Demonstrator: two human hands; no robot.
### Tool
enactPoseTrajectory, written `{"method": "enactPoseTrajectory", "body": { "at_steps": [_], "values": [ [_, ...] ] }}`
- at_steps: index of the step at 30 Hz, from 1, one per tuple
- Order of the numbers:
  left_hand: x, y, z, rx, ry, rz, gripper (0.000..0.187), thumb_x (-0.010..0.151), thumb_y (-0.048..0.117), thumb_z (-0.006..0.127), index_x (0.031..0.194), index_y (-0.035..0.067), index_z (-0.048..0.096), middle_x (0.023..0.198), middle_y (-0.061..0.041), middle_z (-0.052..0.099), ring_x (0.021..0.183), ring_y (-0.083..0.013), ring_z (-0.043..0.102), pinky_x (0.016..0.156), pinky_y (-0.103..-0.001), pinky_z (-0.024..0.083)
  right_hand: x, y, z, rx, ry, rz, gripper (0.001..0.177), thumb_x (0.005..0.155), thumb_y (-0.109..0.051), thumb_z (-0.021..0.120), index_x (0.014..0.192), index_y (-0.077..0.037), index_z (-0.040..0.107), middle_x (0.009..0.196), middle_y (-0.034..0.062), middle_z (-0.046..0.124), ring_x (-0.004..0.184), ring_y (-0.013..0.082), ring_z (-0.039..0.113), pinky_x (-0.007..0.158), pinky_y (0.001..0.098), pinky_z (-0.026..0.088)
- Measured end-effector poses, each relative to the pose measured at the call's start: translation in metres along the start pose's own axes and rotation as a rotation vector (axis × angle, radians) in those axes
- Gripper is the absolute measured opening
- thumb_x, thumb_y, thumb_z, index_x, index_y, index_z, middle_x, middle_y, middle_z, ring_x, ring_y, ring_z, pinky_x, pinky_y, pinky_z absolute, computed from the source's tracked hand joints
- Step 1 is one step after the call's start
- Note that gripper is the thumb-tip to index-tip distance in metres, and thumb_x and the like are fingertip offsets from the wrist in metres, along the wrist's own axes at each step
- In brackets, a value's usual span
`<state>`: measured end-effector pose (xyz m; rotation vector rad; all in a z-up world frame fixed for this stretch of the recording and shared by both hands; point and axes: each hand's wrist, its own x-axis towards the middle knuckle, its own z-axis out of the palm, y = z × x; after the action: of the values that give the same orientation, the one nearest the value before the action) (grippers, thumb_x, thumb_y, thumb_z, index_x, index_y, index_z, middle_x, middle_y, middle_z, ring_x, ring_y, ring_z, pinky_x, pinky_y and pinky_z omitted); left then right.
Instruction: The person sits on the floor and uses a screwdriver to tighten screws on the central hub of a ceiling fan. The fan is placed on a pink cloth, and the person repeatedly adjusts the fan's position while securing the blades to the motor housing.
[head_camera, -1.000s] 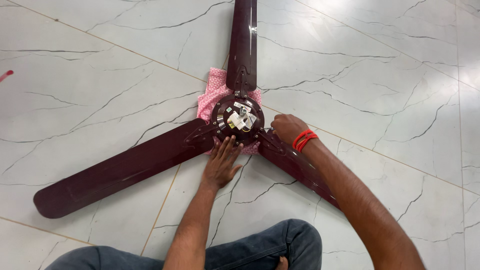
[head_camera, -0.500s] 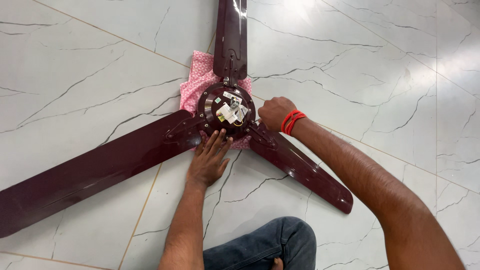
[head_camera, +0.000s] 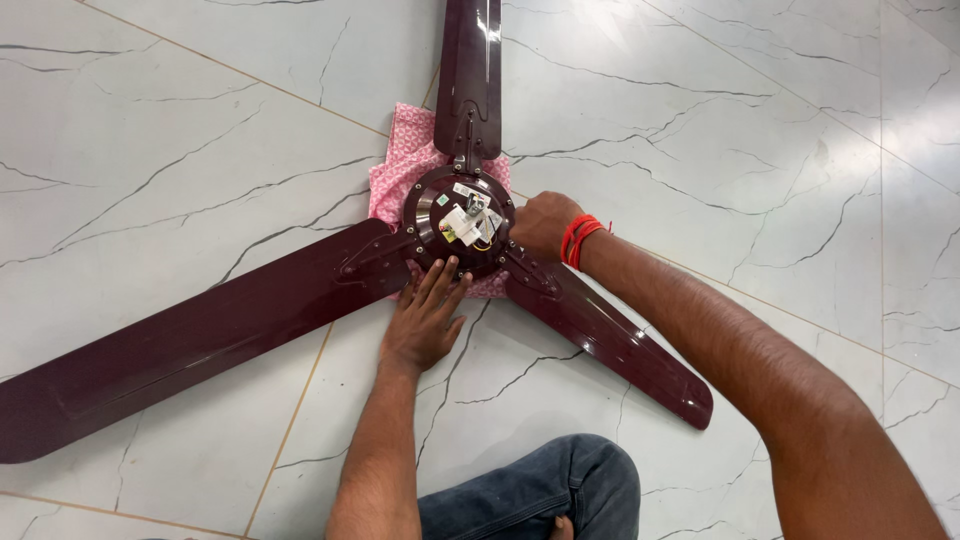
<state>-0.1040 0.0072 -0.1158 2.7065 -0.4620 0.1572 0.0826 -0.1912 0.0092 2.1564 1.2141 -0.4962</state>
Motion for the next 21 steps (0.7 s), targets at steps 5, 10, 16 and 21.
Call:
{"method": "enactPoseTrajectory", "body": {
  "at_steps": [5,10,16,21],
  "values": [
    [0.001,0.000,0.000,0.018,-0.005,0.009,0.071,0.098,0.045,0.056,0.160,0.026,0.028,0.169,-0.002,0.018,0.156,-0.0183,0.014,0.129,-0.048,0.005,0.009,0.013,0.012,0.518,-0.140,0.414,0.037,0.087,-0.038,0.076,0.096,-0.003,0.076,0.094,0.0208,0.075,0.090,0.0380,0.073,0.079,0.0481,0.060],
    [0.003,0.000,-0.004,-0.007,-0.023,-0.005,0.071,0.098,0.045,0.055,0.160,0.027,0.026,0.170,-0.002,0.015,0.156,-0.0181,0.012,0.129,-0.046,0.006,0.004,0.023,0.025,0.624,-0.077,0.398,0.045,0.084,-0.042,0.078,0.088,0.003,0.077,0.089,0.0222,0.074,0.088,0.0401,0.073,0.080,0.0492,0.059],
    [0.003,0.000,-0.003,-0.018,-0.029,-0.010,0.071,0.098,0.044,0.055,0.161,0.026,0.026,0.170,-0.002,0.014,0.156,-0.0192,0.012,0.127,-0.045,0.007,-0.009,0.011,0.035,0.167,0.129,0.091,0.014,0.083,-0.018,0.071,0.079,-0.006,0.076,0.090,0.0144,0.074,0.080,0.0360,0.074,0.070,0.0479,0.061],
    [-0.002,0.001,-0.002,-0.018,-0.011,-0.009,0.072,0.097,0.044,0.056,0.160,0.027,0.026,0.170,-0.002,0.015,0.156,-0.0180,0.013,0.129,-0.046,0.007,-0.005,0.011,0.019,0.596,-0.104,0.367,0.037,0.092,-0.033,0.074,0.075,0.000,0.072,0.078,0.0235,0.073,0.073,0.0373,0.070,0.067,0.0473,0.055]
  ]
}}
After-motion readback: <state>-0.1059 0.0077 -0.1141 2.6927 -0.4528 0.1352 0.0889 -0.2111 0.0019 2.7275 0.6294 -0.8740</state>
